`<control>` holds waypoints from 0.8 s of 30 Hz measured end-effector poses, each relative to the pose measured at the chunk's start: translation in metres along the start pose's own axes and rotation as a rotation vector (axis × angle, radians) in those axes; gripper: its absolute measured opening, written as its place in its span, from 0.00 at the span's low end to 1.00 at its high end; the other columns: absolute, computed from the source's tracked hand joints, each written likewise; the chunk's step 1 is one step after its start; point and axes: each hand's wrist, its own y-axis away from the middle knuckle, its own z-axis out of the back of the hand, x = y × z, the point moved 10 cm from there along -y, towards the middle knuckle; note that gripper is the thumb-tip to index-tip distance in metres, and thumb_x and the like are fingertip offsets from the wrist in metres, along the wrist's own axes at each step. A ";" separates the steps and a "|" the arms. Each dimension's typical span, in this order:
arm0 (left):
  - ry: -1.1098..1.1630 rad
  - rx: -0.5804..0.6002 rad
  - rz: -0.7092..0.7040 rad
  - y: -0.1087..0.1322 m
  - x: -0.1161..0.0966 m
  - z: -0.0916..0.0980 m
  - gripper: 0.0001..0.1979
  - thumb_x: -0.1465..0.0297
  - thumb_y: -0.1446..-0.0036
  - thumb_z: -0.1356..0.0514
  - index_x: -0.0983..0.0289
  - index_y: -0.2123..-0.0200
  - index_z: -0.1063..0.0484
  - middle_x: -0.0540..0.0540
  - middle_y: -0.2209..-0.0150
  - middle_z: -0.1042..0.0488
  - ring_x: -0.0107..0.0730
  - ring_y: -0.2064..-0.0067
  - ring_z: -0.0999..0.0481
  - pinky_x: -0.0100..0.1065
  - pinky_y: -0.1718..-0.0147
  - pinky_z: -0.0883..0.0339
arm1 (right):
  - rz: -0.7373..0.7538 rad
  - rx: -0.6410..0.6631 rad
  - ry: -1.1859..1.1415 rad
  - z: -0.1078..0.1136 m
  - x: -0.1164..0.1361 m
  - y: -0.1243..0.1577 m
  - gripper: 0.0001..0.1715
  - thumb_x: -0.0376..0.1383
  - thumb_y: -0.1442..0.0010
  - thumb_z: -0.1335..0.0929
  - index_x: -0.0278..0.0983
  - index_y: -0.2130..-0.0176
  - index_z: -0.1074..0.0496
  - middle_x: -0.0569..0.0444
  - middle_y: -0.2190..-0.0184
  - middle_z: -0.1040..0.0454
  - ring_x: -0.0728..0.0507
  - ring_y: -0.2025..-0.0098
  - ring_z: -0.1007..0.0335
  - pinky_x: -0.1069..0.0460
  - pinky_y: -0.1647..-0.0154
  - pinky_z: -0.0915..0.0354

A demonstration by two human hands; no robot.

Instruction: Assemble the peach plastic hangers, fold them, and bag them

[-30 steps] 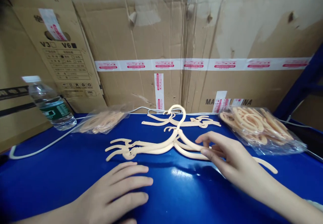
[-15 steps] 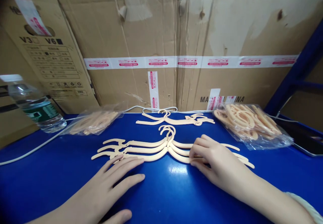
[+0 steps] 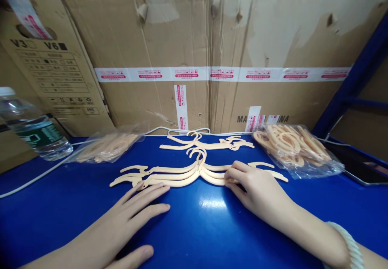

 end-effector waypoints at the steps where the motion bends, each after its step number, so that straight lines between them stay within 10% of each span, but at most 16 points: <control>1: 0.003 -0.003 0.004 0.000 0.001 0.000 0.25 0.65 0.43 0.36 0.53 0.42 0.29 0.59 0.36 0.36 0.59 0.35 0.37 0.59 0.38 0.48 | 0.000 -0.008 0.005 0.001 -0.001 0.000 0.11 0.34 0.35 0.38 0.40 0.65 0.27 0.52 0.68 0.26 0.45 0.71 0.28 0.52 0.70 0.33; 24: -0.104 -0.014 0.051 0.001 0.013 -0.003 0.23 0.62 0.39 0.40 0.53 0.40 0.31 0.59 0.33 0.42 0.61 0.33 0.43 0.65 0.39 0.51 | 0.020 -0.092 0.128 0.001 -0.008 -0.001 0.11 0.31 0.35 0.39 0.38 0.67 0.30 0.53 0.71 0.28 0.45 0.73 0.29 0.52 0.74 0.36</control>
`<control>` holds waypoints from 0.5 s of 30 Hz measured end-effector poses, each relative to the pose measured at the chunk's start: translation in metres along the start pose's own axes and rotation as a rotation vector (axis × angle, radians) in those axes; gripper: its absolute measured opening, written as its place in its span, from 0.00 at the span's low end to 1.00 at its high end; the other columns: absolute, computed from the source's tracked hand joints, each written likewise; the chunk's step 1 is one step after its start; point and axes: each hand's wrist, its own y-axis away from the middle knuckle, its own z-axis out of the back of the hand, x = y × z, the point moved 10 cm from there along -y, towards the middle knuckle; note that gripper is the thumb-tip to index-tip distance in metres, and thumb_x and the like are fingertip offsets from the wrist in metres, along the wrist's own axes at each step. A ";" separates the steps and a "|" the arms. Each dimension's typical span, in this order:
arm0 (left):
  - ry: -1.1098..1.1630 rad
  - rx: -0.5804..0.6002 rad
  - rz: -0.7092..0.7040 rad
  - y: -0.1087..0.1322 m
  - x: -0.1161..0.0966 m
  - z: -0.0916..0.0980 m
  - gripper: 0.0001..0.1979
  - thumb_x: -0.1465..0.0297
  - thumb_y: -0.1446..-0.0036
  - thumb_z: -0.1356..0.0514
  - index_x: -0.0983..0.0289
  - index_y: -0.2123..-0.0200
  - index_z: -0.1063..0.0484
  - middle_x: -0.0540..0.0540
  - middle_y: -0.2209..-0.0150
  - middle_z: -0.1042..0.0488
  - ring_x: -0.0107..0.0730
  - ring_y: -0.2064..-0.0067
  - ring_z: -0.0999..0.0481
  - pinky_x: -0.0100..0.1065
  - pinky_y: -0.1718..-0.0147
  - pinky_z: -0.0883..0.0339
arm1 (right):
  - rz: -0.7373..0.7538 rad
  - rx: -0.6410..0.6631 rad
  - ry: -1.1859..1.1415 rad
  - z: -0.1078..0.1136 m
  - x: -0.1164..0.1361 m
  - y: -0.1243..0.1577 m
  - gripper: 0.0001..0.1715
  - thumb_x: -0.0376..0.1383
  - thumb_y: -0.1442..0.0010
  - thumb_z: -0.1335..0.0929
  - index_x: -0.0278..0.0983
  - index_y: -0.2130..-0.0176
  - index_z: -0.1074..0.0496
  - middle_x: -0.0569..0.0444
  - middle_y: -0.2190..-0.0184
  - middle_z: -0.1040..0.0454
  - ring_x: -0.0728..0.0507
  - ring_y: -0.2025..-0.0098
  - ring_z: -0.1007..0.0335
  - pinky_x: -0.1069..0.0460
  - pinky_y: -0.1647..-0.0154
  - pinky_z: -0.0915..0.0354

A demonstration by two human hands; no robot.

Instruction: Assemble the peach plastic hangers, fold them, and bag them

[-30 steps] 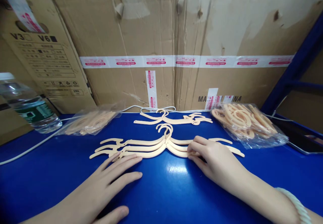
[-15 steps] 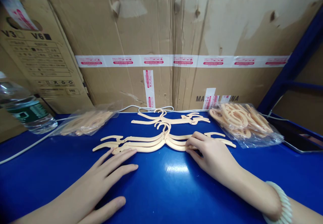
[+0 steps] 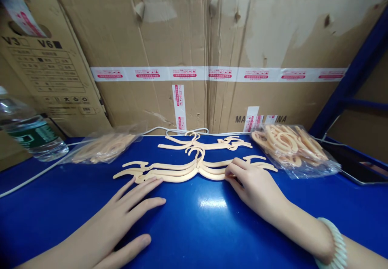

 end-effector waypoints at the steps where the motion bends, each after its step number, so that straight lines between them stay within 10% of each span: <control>1: -0.010 0.014 0.006 0.000 0.000 -0.001 0.23 0.61 0.38 0.41 0.53 0.40 0.32 0.58 0.32 0.43 0.61 0.33 0.43 0.65 0.39 0.51 | 0.005 -0.008 0.011 0.001 0.000 0.000 0.11 0.31 0.35 0.39 0.38 0.68 0.31 0.53 0.72 0.28 0.45 0.74 0.30 0.52 0.74 0.37; 15: -0.143 0.060 -0.021 0.000 -0.002 -0.007 0.27 0.58 0.37 0.44 0.54 0.35 0.39 0.59 0.32 0.47 0.62 0.33 0.44 0.64 0.42 0.45 | 0.038 0.078 0.006 -0.006 0.012 0.005 0.16 0.32 0.31 0.41 0.36 0.63 0.26 0.49 0.68 0.25 0.42 0.68 0.27 0.48 0.67 0.32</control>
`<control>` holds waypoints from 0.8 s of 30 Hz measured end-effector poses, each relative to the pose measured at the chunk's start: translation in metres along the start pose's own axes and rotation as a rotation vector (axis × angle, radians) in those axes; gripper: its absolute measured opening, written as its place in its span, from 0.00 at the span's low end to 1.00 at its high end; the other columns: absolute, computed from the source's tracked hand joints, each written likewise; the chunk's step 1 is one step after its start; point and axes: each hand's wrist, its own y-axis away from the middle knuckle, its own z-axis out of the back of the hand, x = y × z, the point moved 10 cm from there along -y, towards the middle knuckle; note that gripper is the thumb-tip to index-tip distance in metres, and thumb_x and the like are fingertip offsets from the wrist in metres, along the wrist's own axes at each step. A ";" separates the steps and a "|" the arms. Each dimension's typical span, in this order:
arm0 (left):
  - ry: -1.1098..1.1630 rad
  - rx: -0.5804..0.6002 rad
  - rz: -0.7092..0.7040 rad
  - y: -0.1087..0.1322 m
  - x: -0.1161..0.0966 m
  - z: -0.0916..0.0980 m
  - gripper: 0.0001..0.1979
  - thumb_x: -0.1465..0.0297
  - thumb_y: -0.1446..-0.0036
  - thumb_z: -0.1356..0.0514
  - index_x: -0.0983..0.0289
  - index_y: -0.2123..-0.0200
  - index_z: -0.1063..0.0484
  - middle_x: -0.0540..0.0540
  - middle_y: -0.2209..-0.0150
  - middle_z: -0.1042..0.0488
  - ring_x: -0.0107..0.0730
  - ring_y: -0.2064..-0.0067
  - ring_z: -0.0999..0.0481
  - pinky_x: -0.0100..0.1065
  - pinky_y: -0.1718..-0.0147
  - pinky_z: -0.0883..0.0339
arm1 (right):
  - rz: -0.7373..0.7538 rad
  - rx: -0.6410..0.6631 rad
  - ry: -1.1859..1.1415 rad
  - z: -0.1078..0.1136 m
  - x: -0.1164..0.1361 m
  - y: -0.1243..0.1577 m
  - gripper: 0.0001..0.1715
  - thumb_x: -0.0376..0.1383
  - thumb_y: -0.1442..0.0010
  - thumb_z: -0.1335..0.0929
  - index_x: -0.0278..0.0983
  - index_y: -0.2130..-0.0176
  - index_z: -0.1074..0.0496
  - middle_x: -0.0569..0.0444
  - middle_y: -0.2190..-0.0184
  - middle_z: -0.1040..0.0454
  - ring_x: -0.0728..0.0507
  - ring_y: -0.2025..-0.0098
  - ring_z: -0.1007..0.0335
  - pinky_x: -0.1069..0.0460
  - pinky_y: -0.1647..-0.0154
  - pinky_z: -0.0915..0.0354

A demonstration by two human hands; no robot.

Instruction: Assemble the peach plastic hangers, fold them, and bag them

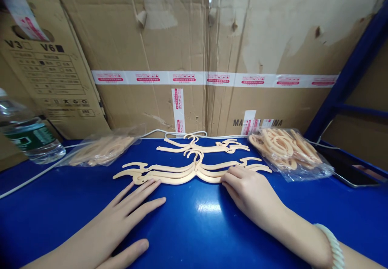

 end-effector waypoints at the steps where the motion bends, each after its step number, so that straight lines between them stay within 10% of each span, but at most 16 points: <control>1: -0.022 -0.002 0.002 0.000 0.000 0.001 0.28 0.58 0.37 0.44 0.53 0.35 0.39 0.58 0.32 0.47 0.62 0.34 0.44 0.64 0.42 0.44 | 0.005 -0.001 0.005 0.001 0.003 0.000 0.16 0.32 0.32 0.41 0.36 0.63 0.26 0.48 0.68 0.25 0.41 0.68 0.27 0.48 0.67 0.31; 18: -0.145 -0.202 0.006 0.006 0.001 -0.001 0.28 0.55 0.38 0.44 0.46 0.35 0.42 0.53 0.32 0.42 0.53 0.34 0.39 0.60 0.43 0.39 | -0.026 0.048 0.004 0.012 -0.013 -0.006 0.10 0.34 0.35 0.38 0.34 0.61 0.28 0.43 0.63 0.26 0.36 0.59 0.28 0.41 0.59 0.29; 24: -0.165 -0.198 -0.004 0.006 0.002 -0.003 0.27 0.54 0.37 0.46 0.45 0.35 0.43 0.53 0.32 0.43 0.54 0.34 0.40 0.61 0.44 0.38 | -0.041 0.222 -0.129 -0.004 -0.054 -0.004 0.37 0.49 0.36 0.34 0.30 0.37 0.40 0.34 0.38 0.36 0.29 0.35 0.43 0.31 0.38 0.42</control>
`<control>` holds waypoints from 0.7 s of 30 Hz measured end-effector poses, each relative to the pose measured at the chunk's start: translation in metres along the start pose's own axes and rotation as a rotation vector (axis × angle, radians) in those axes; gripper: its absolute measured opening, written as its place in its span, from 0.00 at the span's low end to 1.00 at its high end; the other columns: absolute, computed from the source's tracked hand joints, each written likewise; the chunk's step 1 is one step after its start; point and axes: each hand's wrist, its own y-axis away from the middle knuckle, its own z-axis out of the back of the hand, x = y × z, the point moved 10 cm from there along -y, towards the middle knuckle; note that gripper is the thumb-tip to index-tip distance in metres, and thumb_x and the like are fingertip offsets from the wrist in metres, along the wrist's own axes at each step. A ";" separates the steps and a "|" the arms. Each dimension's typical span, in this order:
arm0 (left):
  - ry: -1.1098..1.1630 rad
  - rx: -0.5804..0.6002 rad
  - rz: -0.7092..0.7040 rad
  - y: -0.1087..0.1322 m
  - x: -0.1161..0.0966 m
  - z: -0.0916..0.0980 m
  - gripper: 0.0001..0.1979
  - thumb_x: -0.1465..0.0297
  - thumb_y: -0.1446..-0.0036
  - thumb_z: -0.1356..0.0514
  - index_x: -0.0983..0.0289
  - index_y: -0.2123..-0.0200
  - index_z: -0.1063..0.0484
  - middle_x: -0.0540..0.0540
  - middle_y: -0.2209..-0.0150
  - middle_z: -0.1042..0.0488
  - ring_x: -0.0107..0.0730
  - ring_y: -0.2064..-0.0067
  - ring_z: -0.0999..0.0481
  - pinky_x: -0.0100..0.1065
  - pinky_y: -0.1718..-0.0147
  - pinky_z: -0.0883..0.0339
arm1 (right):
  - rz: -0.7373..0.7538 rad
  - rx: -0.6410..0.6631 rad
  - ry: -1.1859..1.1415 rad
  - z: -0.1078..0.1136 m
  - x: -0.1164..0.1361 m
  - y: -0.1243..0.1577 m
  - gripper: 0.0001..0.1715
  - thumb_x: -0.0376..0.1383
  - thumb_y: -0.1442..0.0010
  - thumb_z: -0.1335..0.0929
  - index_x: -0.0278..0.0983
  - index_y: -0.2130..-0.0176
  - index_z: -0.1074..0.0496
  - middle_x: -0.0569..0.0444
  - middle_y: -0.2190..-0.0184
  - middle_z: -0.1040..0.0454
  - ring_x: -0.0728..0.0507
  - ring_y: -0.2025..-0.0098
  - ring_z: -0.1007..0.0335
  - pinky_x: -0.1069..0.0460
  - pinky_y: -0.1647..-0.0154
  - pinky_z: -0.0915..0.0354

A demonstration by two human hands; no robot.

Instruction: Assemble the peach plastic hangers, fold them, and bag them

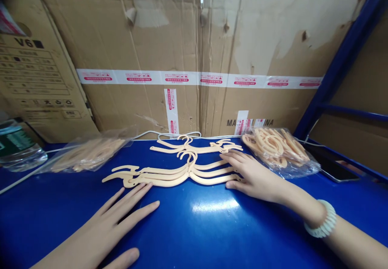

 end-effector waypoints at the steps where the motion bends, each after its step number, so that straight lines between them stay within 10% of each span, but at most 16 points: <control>1: -0.006 0.004 -0.002 0.000 0.000 -0.001 0.28 0.54 0.36 0.46 0.45 0.35 0.43 0.53 0.32 0.43 0.54 0.34 0.40 0.62 0.44 0.38 | -0.007 0.018 -0.016 -0.003 -0.003 0.000 0.37 0.49 0.35 0.35 0.29 0.37 0.39 0.34 0.38 0.36 0.29 0.35 0.43 0.31 0.38 0.42; 21: 0.003 0.036 0.009 -0.001 0.001 -0.004 0.26 0.55 0.36 0.47 0.46 0.35 0.41 0.53 0.32 0.43 0.51 0.33 0.41 0.60 0.43 0.39 | 0.034 -0.109 -0.029 -0.006 -0.001 -0.003 0.18 0.38 0.31 0.39 0.38 0.45 0.30 0.41 0.45 0.30 0.35 0.42 0.34 0.36 0.42 0.35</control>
